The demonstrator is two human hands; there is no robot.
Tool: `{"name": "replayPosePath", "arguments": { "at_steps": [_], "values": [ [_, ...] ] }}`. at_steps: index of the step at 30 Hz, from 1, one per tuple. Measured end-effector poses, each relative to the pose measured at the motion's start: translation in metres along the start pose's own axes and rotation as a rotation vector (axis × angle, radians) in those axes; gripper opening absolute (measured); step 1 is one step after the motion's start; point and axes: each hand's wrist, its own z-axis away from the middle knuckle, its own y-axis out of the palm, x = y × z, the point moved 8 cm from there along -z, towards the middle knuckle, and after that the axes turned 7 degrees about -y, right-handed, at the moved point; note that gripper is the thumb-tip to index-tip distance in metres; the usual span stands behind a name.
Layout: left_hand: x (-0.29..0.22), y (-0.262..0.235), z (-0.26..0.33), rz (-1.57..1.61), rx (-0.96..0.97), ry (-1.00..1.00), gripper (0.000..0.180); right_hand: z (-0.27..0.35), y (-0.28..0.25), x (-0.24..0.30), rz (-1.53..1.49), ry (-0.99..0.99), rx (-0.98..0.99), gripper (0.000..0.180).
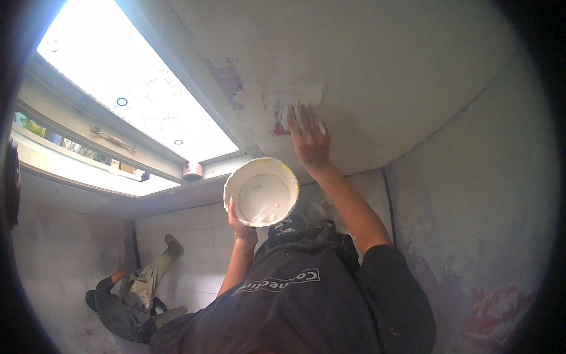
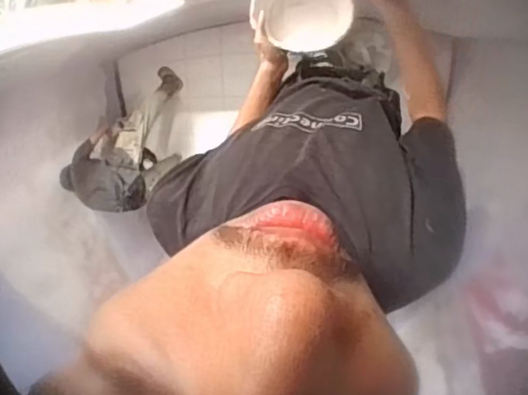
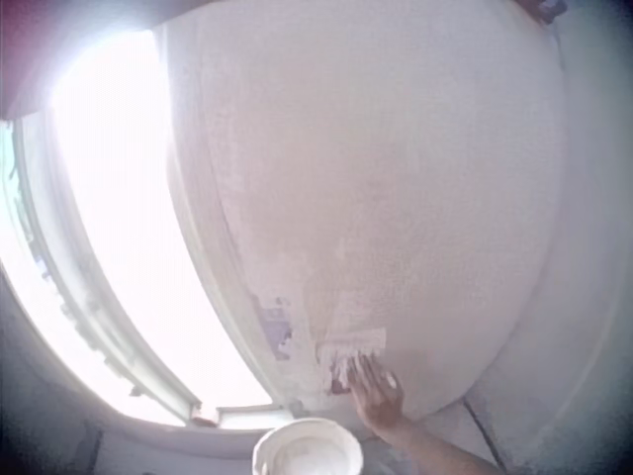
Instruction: The person applies white plaster to a ceiling using a trowel and a bucket. They repeatedly scoop plaster from the bucket and spread it across the ceiling surface in smooth strokes. Another person is visible in the background performing a similar task on a different section.
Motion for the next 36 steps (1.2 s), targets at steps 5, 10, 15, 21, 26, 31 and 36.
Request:
{"name": "replayPosePath", "arguments": {
  "at_steps": [5, 10, 15, 21, 26, 31, 36],
  "values": [
    [-0.003, 0.008, 0.003, -0.007, 0.011, 0.002, 0.054, -0.005, -0.032, 0.0, -0.135, -0.078, 0.074, 0.043],
    [-0.003, 0.014, 0.004, 0.028, 0.051, -0.012, 0.055, -0.086, -0.087, -0.04, -0.167, -0.067, -0.261, 0.047],
    [0.004, 0.008, 0.0, -0.008, 0.001, -0.034, 0.055, -0.112, -0.038, -0.036, -0.139, -0.057, -0.164, 0.042],
    [0.005, 0.003, 0.001, 0.006, -0.004, 0.014, 0.054, -0.005, 0.014, 0.024, -0.233, -0.146, -0.073, 0.038],
    [-0.003, -0.003, 0.008, 0.004, -0.038, 0.021, 0.056, 0.022, 0.005, 0.012, -0.389, -0.124, 0.124, 0.037],
    [-0.005, 0.004, 0.017, 0.05, 0.01, 0.005, 0.058, -0.053, -0.071, -0.048, -0.175, -0.146, -0.17, 0.037],
    [-0.004, 0.004, 0.019, -0.004, -0.03, -0.053, 0.058, -0.12, -0.073, -0.118, 0.06, 0.031, -0.267, 0.046]
  ]
}}
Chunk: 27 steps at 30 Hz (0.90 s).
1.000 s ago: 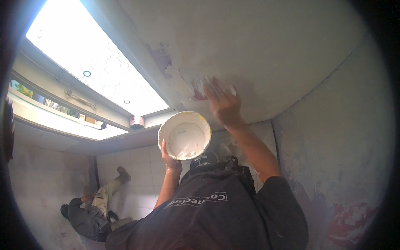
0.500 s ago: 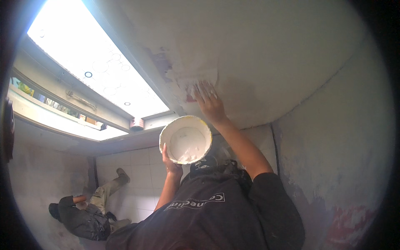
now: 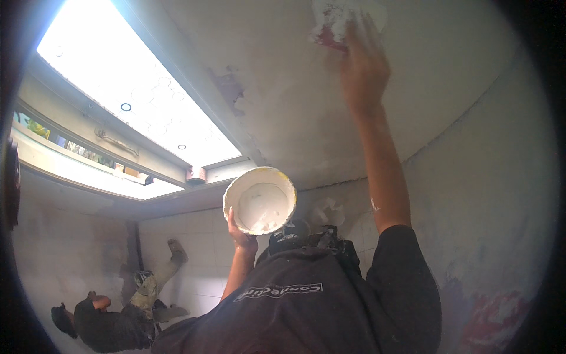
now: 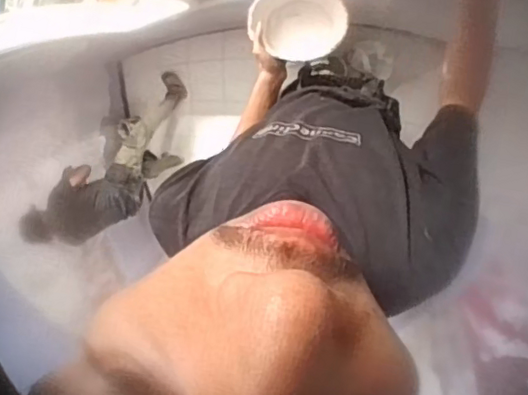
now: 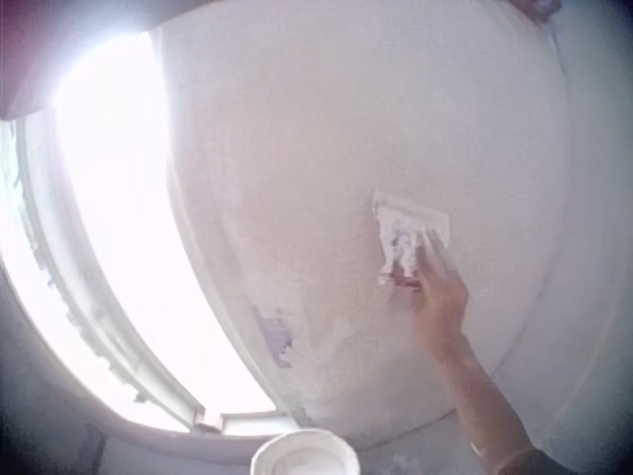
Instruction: The person applies white plaster to a ceiling using a trowel and a bucket. They repeatedly scoop plaster from the bucket and spread it across the ceiling surface in smooth strokes. Another person is visible in the background performing a similar task on a different section.
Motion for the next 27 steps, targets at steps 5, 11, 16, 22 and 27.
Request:
{"name": "replayPosePath", "arguments": {
  "at_steps": [5, 11, 16, 22, 27],
  "values": [
    [0.003, 0.001, -0.003, -0.005, -0.002, 0.027, 0.058, 0.121, 0.062, 0.079, -0.07, 0.011, 0.193, 0.051],
    [-0.003, -0.006, -0.009, -0.047, 0.0, 0.059, 0.058, 0.229, 0.05, 0.131, -0.272, 0.06, 0.447, 0.035],
    [-0.003, -0.002, -0.008, -0.018, 0.034, 0.037, 0.057, 0.175, 0.002, 0.087, -0.529, 0.195, 0.329, 0.038],
    [0.001, -0.007, -0.01, -0.003, -0.017, 0.042, 0.057, 0.022, -0.058, 0.009, 0.007, 0.075, -0.073, 0.037],
    [0.005, -0.006, -0.01, 0.005, -0.018, 0.043, 0.056, -0.016, -0.013, -0.011, 0.194, 0.116, -0.028, 0.049]
  ]
}}
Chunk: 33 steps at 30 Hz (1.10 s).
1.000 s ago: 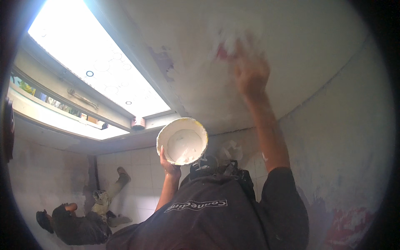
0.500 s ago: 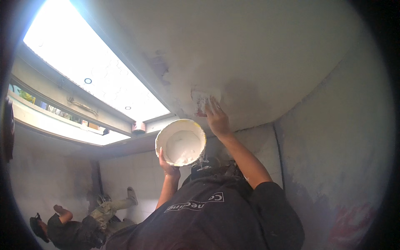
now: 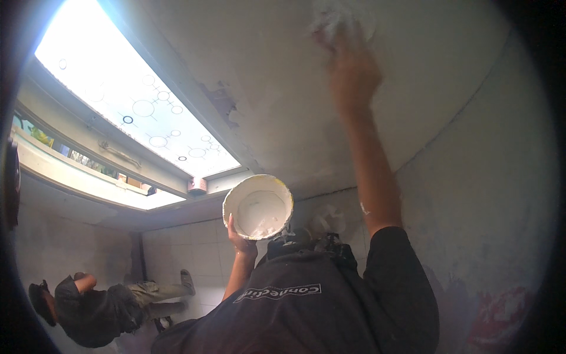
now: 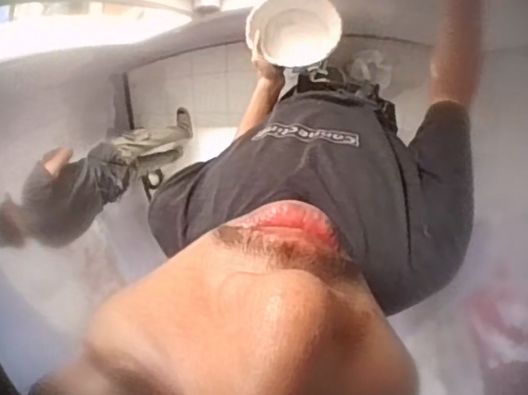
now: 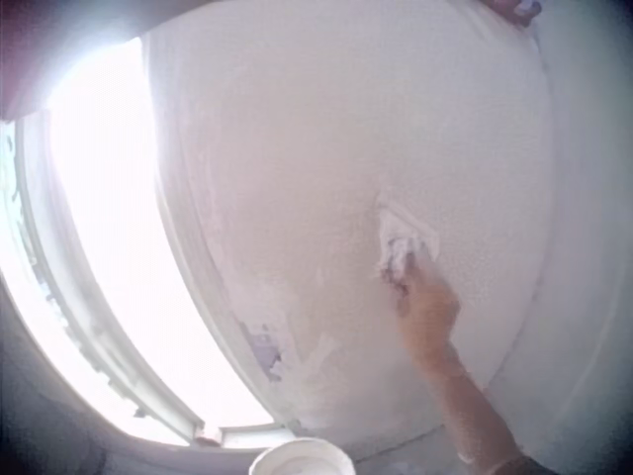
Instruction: The person applies white plaster to a ceiling using a trowel and a bucket. They repeatedly scoop plaster from the bucket and spread it across the ceiling surface in smooth strokes. Another person is visible in the background performing a similar task on a different section.
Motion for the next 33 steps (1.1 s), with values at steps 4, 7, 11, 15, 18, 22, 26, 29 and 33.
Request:
{"name": "replayPosePath", "arguments": {
  "at_steps": [4, 7, 11, 15, 18, 22, 26, 29, 33],
  "values": [
    [0.005, 0.004, 0.004, 0.037, -0.011, -0.044, 0.055, 0.071, 0.042, 0.053, -0.024, -0.069, 0.108, 0.053],
    [0.002, 0.011, 0.003, 0.025, 0.018, -0.025, 0.054, 0.155, 0.03, 0.103, -0.291, -0.116, 0.309, 0.048],
    [-0.004, 0.016, 0.001, -0.053, 0.028, 0.039, 0.053, 0.203, 0.007, 0.107, -0.585, -0.114, 0.463, 0.042],
    [-0.004, 0.012, 0.0, -0.028, 0.025, 0.034, 0.054, 0.141, -0.024, 0.031, -0.58, -0.2, 0.14, 0.035],
    [0.001, 0.005, 0.002, -0.015, -0.002, 0.009, 0.055, 0.067, -0.032, -0.071, -0.237, 0.199, -0.025, 0.029],
    [0.005, 0.0, 0.007, -0.011, -0.033, -0.023, 0.058, 0.007, -0.015, -0.125, -0.074, 0.313, -0.113, 0.033],
    [0.005, 0.003, 0.01, 0.011, -0.035, -0.019, 0.057, 0.061, 0.032, -0.065, 0.136, 0.109, 0.205, 0.038],
    [0.006, 0.009, 0.008, 0.055, 0.034, 0.019, 0.056, 0.154, 0.021, 0.032, -0.456, -0.193, 0.28, 0.035],
    [0.004, 0.004, -0.002, -0.024, 0.005, 0.041, 0.053, 0.259, 0.013, 0.098, -0.581, -0.311, 0.885, 0.035]
  ]
}}
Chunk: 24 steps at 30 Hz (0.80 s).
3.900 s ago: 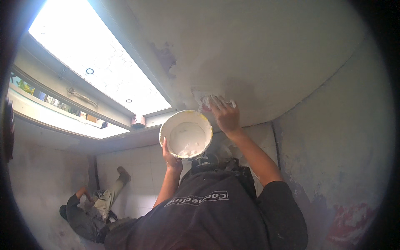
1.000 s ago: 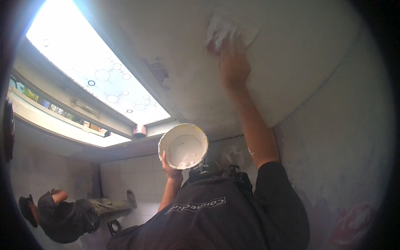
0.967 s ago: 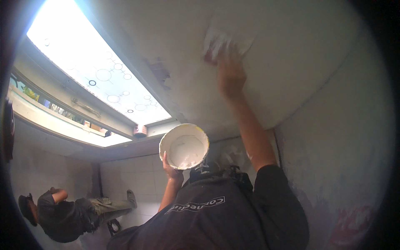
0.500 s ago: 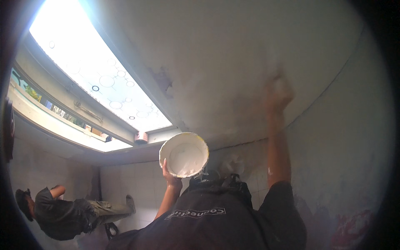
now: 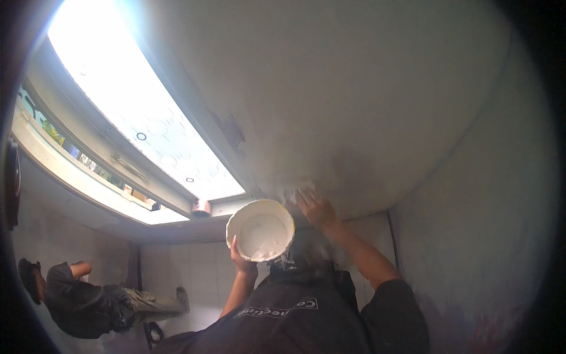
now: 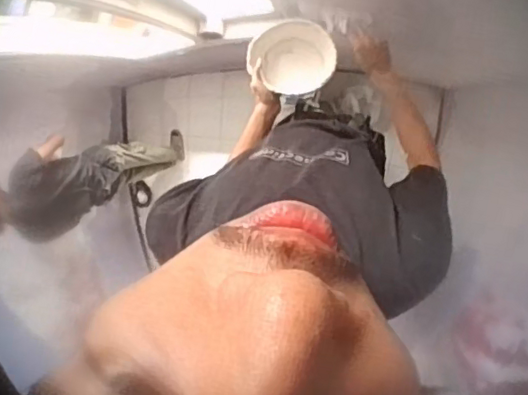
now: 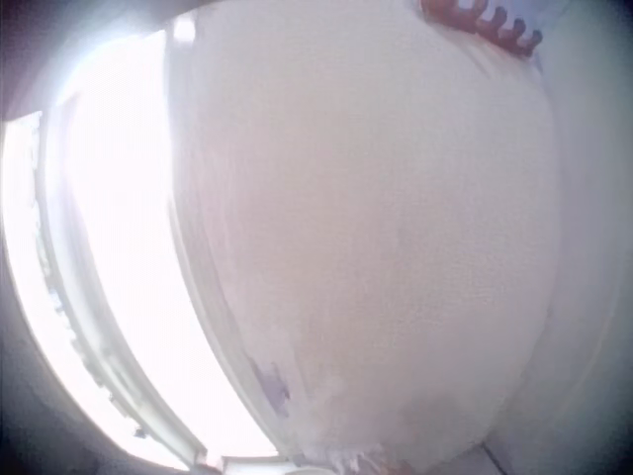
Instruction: The person applies white plaster to a ceiling using a trowel and a bucket. They repeatedly scoop plaster from the bucket and spread it across the ceiling surface in smooth strokes. Another person is visible in the background performing a similar task on a different section.
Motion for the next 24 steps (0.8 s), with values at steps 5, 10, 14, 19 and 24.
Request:
{"name": "replayPosePath", "arguments": {
  "at_steps": [5, 10, 14, 19, 24],
  "values": [
    [-0.012, 0.015, 0.0, -0.126, 0.043, 0.157, 0.05, 0.013, -0.033, -0.017, -0.193, 0.045, 0.057, 0.039],
    [-0.003, 0.035, -0.002, -0.123, 0.087, 0.041, 0.052, 0.005, -0.102, -0.009, -0.385, -0.047, -0.157, 0.036],
    [0.004, 0.052, -0.007, -0.192, 0.148, 0.046, 0.052, -0.002, -0.091, 0.016, -0.458, -0.058, 0.011, 0.035],
    [0.008, 0.064, -0.018, -0.211, 0.212, 0.041, 0.052, -0.003, -0.042, 0.039, -0.561, -0.04, 0.174, 0.035],
    [0.005, 0.07, -0.014, -0.197, 0.101, 0.129, 0.051, 0.009, -0.002, 0.043, -0.369, -0.039, 0.42, 0.038]
  ]
}}
